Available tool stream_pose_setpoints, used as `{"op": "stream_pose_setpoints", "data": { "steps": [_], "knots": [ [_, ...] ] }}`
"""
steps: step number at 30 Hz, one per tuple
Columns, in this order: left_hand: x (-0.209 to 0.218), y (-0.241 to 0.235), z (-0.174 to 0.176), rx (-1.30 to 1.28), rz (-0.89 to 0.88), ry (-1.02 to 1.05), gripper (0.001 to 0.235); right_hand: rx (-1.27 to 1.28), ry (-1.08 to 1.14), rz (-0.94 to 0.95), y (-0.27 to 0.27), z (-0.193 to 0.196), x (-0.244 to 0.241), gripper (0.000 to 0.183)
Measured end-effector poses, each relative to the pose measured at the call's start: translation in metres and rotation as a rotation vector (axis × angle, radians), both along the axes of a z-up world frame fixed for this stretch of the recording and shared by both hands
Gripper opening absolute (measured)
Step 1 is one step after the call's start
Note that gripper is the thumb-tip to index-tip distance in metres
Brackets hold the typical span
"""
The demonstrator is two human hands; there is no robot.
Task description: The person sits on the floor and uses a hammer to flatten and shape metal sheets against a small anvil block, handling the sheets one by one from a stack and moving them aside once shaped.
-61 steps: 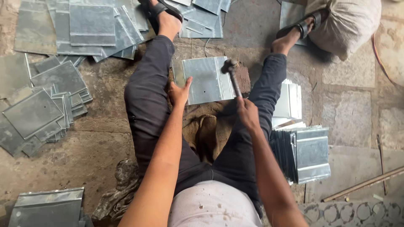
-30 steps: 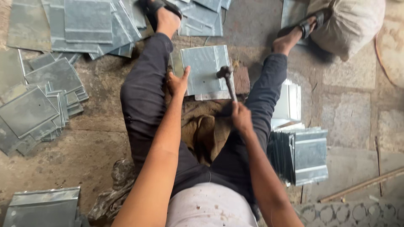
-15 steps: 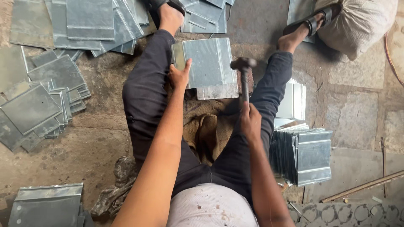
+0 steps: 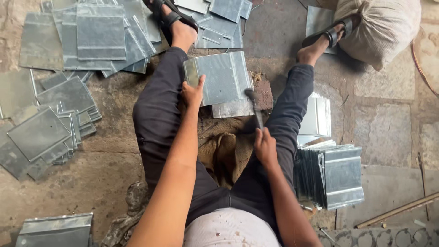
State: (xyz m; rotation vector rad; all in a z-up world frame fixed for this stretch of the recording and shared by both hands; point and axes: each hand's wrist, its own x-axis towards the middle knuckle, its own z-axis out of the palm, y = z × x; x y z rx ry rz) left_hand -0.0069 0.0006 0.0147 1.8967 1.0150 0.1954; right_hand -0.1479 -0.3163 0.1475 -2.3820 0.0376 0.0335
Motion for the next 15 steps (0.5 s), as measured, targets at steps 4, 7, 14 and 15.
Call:
{"op": "stream_pose_setpoints", "data": {
  "steps": [4,7,14,15],
  "knots": [
    [-0.005,0.002,0.007,0.062,0.014,0.060,0.102,0.047,0.040,-0.032,-0.038,-0.023,0.032,0.049],
    [-0.021,0.004,-0.011,0.112,0.036,-0.019,0.098,0.471,0.374,-0.228,-0.052,-0.028,0.013,0.050],
    [-0.052,-0.033,-0.008,-0.029,0.156,-0.275,0.071,1.045,0.947,-0.408,-0.070,-0.048,0.033,0.046],
    [-0.069,-0.036,0.005,-0.018,0.056,-0.243,0.067,1.053,0.942,-0.387,-0.068,-0.052,0.038,0.047]
  ]
}}
